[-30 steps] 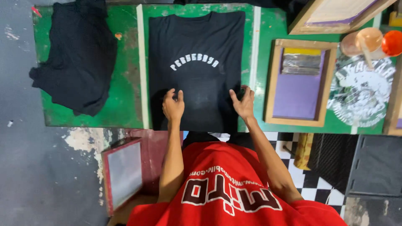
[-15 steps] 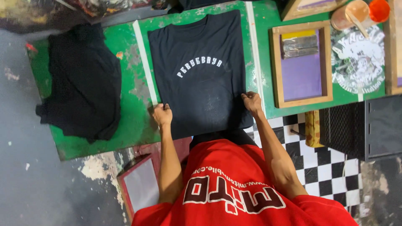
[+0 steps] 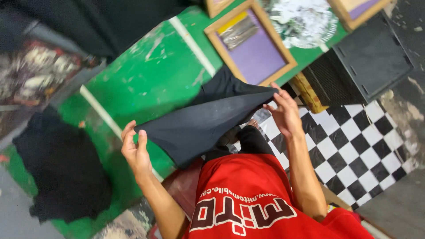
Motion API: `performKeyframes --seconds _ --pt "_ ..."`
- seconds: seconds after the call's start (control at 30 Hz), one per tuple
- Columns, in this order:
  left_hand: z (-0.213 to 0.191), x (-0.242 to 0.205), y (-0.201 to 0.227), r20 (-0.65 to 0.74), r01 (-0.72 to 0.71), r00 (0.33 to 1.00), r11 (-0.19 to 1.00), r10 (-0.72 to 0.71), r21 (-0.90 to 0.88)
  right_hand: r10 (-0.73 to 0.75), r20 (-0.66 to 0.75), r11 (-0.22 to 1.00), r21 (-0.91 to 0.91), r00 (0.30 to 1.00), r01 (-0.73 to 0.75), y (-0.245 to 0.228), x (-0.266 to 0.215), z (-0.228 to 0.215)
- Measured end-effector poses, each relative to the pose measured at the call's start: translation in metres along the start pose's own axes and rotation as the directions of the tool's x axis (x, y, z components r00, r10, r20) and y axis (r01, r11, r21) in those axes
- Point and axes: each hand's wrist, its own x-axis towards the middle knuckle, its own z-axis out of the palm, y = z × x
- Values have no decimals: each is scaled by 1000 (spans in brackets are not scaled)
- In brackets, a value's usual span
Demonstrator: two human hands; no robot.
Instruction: The person smooths a black t-shirt on a green table, then uses a wooden screen printing frame and a squeegee to apply purple ink onto the fabric. After printing, the person folds the t-shirt and places it aside.
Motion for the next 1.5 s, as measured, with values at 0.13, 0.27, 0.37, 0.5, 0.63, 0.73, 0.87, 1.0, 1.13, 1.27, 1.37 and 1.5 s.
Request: performKeyframes --seconds 0.13,0.27,0.37,0.5,0.63,0.73,0.87,1.0,1.13,1.27,1.37,1.5 --pt "100 11 61 268 0 961 973 63 -230 -215 -88 957 181 973 227 -47 -12 -75" --pt "211 2 74 408 -152 876 950 258 -274 -440 -289 853 160 850 496 -75 -14 -179" --pt "307 -15 106 445 -182 843 938 303 -294 -505 -435 801 86 746 592 -88 -9 -270" --pt "426 -37 89 530 -81 808 939 258 -333 -578 -571 737 -59 583 673 -116 -17 -340" --pt "525 -74 127 624 -16 753 953 211 -302 -546 -683 756 -152 485 637 -123 -22 -402" --pt "565 -90 116 683 26 717 974 140 -227 -474 -768 810 -187 431 556 -103 -25 -453" --pt "622 -87 117 770 67 636 991 47 -115 -402 -835 857 -198 375 476 -102 -10 -492" --pt "704 -75 124 826 -2 562 998 50 -59 -325 -891 868 -149 315 475 -111 32 -530" --pt "820 -67 145 852 -73 508 992 129 -107 -326 -909 835 -148 259 529 -166 105 -568" --pt "934 -60 134 824 -225 462 942 328 -249 -337 -883 919 -234 326 316 -200 181 -615" --pt "982 -54 103 889 -336 392 936 238 -103 -206 -861 955 -280 465 -96 -186 225 -656" --pt "1010 -58 64 934 -253 234 910 -271 328 -108 -734 931 -311 671 -190 -180 258 -642"
